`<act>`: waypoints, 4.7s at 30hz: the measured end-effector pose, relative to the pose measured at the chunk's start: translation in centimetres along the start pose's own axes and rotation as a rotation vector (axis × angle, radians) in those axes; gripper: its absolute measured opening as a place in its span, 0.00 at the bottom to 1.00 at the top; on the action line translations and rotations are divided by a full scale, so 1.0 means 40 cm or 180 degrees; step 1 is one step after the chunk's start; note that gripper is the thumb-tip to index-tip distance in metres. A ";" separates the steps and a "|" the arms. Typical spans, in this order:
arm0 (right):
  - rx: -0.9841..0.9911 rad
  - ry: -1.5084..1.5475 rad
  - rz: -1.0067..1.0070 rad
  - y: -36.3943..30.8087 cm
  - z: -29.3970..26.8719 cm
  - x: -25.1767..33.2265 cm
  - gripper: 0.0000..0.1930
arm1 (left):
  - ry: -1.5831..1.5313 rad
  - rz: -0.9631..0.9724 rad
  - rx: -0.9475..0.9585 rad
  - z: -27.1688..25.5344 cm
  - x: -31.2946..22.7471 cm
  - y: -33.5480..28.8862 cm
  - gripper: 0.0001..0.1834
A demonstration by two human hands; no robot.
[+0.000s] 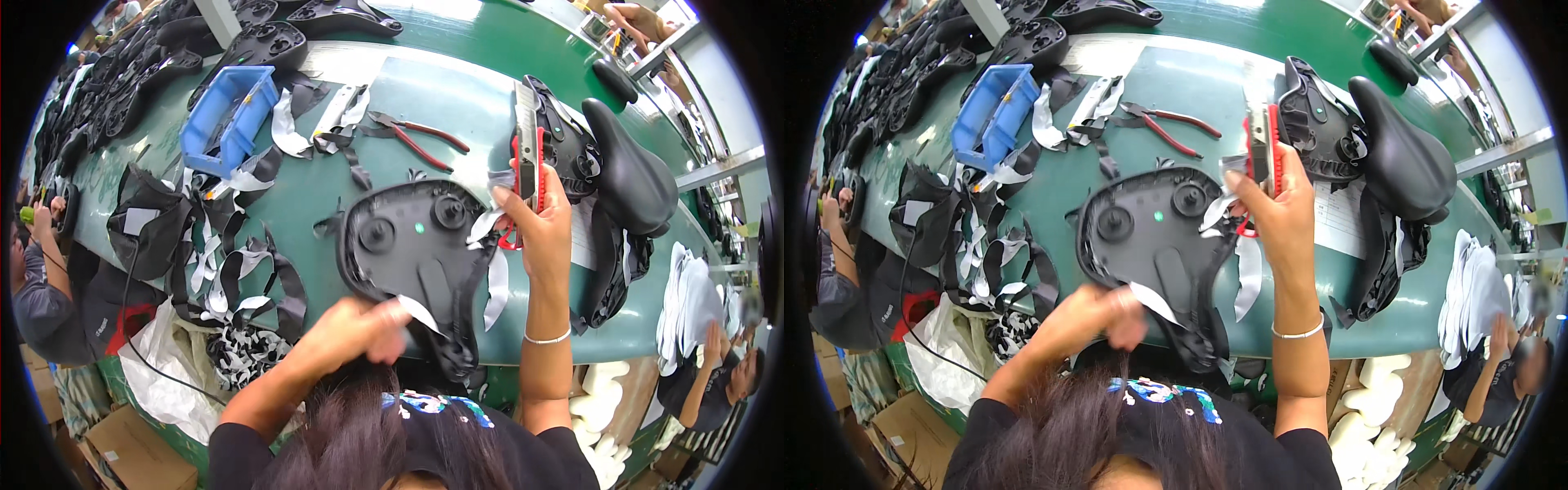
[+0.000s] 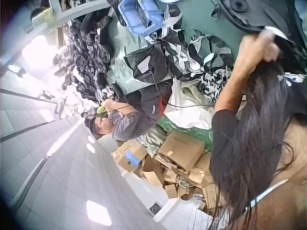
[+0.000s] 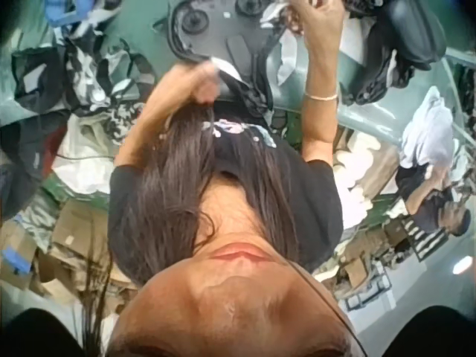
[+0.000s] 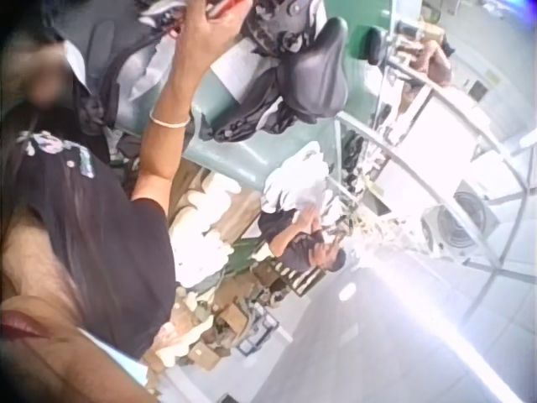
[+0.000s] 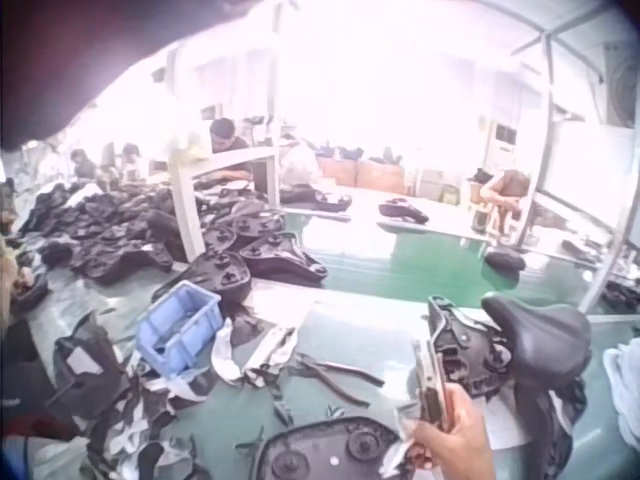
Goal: The person uses a red utility knife to trim excess black material from the underside of bicycle seats. They repeatedly cut along the edges, peel away strips of material, and flip the seats to access different sides, working on multiple units at a green assembly table.
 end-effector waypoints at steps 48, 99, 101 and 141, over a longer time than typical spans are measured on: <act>0.0253 -0.2698 -0.0224 -0.248 -0.155 0.029 0.25 | -0.1851 0.2337 0.0963 -0.034 -0.210 0.229 0.23; 0.1283 -0.2424 -0.1695 -0.099 -0.163 0.016 0.21 | 0.2057 0.1640 -0.2245 -0.190 -0.187 0.240 0.28; 0.1636 -0.2289 -0.1773 -0.067 -0.123 0.011 0.21 | 0.2591 0.1027 -0.2146 -0.149 -0.169 0.238 0.33; 0.2630 -0.3543 -0.1713 -0.037 -0.189 0.015 0.23 | 0.0629 0.1897 -0.0533 -0.101 -0.168 0.231 0.08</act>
Point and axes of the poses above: each hand's wrist, its own y-axis towards the middle knuckle, its own z-axis out of the palm, x = y × z, the point moved 1 cm from there along y, towards the middle knuckle, and after that the axes turned 7 degrees about y, right-handed, at the moved point
